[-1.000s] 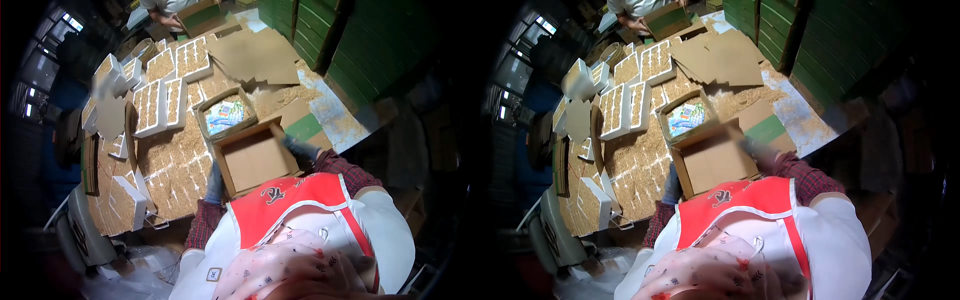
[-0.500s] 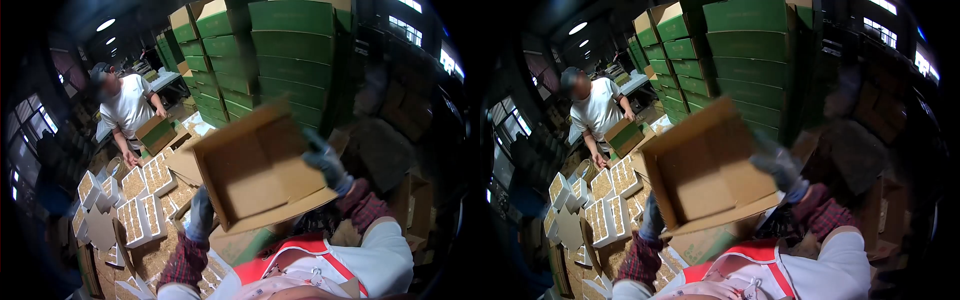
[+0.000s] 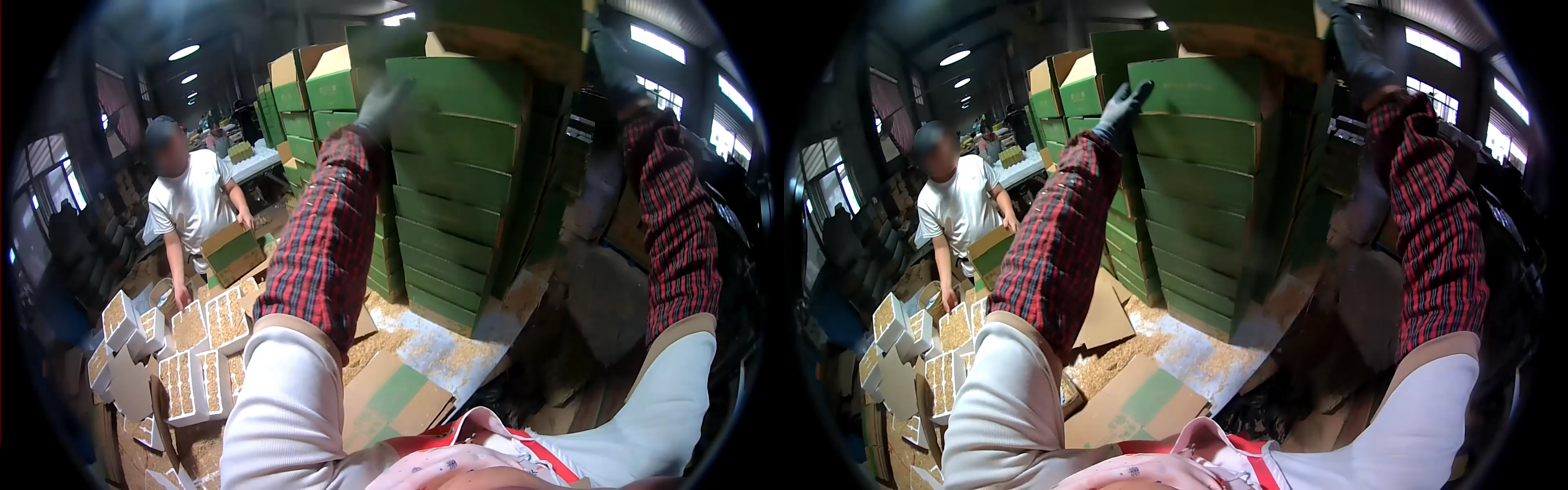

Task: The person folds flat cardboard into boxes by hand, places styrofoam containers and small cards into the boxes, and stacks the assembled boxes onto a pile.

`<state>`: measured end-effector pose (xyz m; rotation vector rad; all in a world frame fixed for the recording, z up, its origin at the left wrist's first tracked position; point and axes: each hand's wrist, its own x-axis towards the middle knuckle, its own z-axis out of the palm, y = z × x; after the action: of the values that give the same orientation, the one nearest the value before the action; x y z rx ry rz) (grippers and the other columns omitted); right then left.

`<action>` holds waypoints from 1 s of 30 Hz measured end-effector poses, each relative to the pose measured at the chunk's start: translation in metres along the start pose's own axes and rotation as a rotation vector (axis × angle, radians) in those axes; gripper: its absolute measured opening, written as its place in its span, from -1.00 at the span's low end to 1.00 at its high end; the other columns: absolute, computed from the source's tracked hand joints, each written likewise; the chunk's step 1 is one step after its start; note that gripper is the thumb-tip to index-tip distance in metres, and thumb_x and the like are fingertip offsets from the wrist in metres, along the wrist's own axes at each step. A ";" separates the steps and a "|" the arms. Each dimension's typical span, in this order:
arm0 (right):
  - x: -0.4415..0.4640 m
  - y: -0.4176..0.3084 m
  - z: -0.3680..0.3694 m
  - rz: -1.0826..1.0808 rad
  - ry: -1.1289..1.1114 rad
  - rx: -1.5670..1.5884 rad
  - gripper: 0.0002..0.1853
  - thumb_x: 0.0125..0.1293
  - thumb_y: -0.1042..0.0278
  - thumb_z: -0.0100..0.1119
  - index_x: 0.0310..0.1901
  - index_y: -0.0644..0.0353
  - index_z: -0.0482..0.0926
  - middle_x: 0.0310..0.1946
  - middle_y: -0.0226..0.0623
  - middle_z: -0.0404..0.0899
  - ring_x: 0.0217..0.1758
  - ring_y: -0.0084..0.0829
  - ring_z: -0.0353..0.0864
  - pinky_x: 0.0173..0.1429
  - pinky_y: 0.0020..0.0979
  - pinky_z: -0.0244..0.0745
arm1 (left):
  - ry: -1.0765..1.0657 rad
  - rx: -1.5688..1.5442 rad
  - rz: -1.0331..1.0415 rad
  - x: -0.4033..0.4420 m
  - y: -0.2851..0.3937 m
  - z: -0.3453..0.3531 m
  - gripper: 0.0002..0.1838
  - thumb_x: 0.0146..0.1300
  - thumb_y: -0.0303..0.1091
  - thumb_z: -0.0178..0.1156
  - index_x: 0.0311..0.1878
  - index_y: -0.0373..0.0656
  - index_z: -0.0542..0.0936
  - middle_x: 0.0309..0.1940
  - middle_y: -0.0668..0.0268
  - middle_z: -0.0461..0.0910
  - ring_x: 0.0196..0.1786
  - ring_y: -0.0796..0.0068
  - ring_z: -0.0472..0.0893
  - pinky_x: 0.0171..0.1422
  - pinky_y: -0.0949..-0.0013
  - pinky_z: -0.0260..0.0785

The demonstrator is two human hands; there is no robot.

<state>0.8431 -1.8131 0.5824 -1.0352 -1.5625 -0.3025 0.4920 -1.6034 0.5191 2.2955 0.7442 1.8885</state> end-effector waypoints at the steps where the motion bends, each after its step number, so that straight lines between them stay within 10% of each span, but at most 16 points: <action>1: 0.007 0.010 0.009 0.003 -0.008 -0.039 -0.17 0.22 0.23 0.33 0.46 0.30 0.15 0.46 -0.14 0.18 0.52 -0.32 0.12 0.53 -0.32 0.05 | -0.027 -0.118 -0.304 -0.001 0.004 0.016 -0.39 0.24 0.01 0.32 0.20 -0.22 0.47 0.00 0.11 0.60 -0.04 0.29 0.61 0.05 0.33 0.46; 8: 0.015 0.094 0.068 0.023 -0.116 -0.216 -0.20 0.25 0.26 0.28 0.46 0.28 0.15 0.46 -0.13 0.16 0.52 -0.30 0.11 0.54 -0.30 0.05 | 0.117 -0.231 -0.256 -0.036 0.031 0.015 0.02 0.14 0.13 0.38 0.40 -0.43 0.16 0.25 -0.14 0.43 0.32 0.10 0.44 0.40 0.27 0.27; 12: 0.004 0.139 0.072 0.031 -0.160 -0.262 -0.22 0.26 0.27 0.26 0.46 0.28 0.15 0.46 -0.12 0.16 0.53 -0.29 0.10 0.54 -0.30 0.05 | 0.530 -0.222 -0.262 -0.084 0.028 0.035 -0.21 0.08 -0.28 0.51 0.28 -0.45 0.34 0.14 0.00 0.52 0.22 0.24 0.50 0.39 0.31 0.29; 13: 0.003 0.148 0.072 0.028 -0.165 -0.267 -0.23 0.27 0.28 0.25 0.46 0.28 0.15 0.46 -0.12 0.15 0.53 -0.29 0.10 0.54 -0.29 0.05 | 0.429 -0.695 -0.332 -0.103 -0.007 0.047 -0.27 0.16 -0.20 0.46 0.28 -0.40 0.38 0.06 0.06 0.58 0.13 0.30 0.54 0.29 0.33 0.37; 18: -0.018 0.181 0.063 0.033 -0.195 -0.320 -0.25 0.29 0.29 0.22 0.46 0.27 0.15 0.47 -0.12 0.14 0.53 -0.28 0.09 0.54 -0.29 0.05 | 0.165 -0.202 -0.631 -0.155 0.042 0.039 -0.64 0.37 -0.09 0.25 -0.03 -0.22 0.57 -0.32 0.46 0.58 -0.30 0.65 0.46 -0.11 0.56 0.34; 20: -0.026 0.192 0.062 0.023 -0.202 -0.331 -0.26 0.29 0.30 0.20 0.46 0.26 0.15 0.47 -0.11 0.14 0.54 -0.28 0.08 0.54 -0.28 0.05 | 0.118 -0.409 -0.665 -0.171 0.034 0.045 -0.54 0.33 0.00 0.27 0.02 -0.23 0.55 -0.27 0.40 0.61 -0.26 0.62 0.49 -0.08 0.51 0.37; 23: -0.036 0.211 0.060 0.026 -0.209 -0.352 -0.27 0.31 0.31 0.18 0.46 0.26 0.15 0.47 -0.11 0.13 0.54 -0.27 0.08 0.54 -0.28 0.05 | 0.189 0.083 -0.319 -0.230 0.134 0.037 -0.12 0.14 -0.06 0.42 0.37 -0.38 0.25 0.24 -0.13 0.44 0.33 -0.03 0.43 0.39 0.20 0.29; 25: -0.042 0.217 0.065 0.022 -0.214 -0.359 -0.28 0.31 0.32 0.17 0.46 0.25 0.15 0.47 -0.11 0.13 0.54 -0.26 0.07 0.54 -0.27 0.05 | -0.029 0.073 -0.238 -0.262 0.189 0.016 0.04 0.01 -0.05 0.51 0.43 -0.36 0.18 0.31 -0.13 0.36 0.40 0.01 0.35 0.47 0.20 0.20; 26: -0.043 0.223 0.067 0.021 -0.214 -0.354 -0.29 0.32 0.32 0.16 0.46 0.25 0.15 0.47 -0.11 0.13 0.54 -0.26 0.07 0.54 -0.27 0.05 | -0.103 -0.216 -0.387 -0.280 0.199 0.009 0.08 -0.04 -0.05 0.54 0.45 -0.34 0.16 0.36 -0.11 0.30 0.41 0.01 0.34 0.48 0.17 0.18; 30: -0.042 0.232 0.093 -0.012 -0.203 -0.333 -0.31 0.33 0.34 0.14 0.46 0.24 0.15 0.48 -0.10 0.12 0.55 -0.25 0.06 0.55 -0.26 0.05 | -0.187 0.288 -0.700 -0.447 0.120 0.069 0.57 -0.32 0.31 0.55 0.54 -0.25 -0.30 0.53 -0.15 -0.25 0.58 -0.15 -0.16 0.60 0.03 -0.09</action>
<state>0.9513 -1.6345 0.4380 -1.3489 -1.7381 -0.4906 0.5391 -1.8756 0.1419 1.9150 1.6056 1.2956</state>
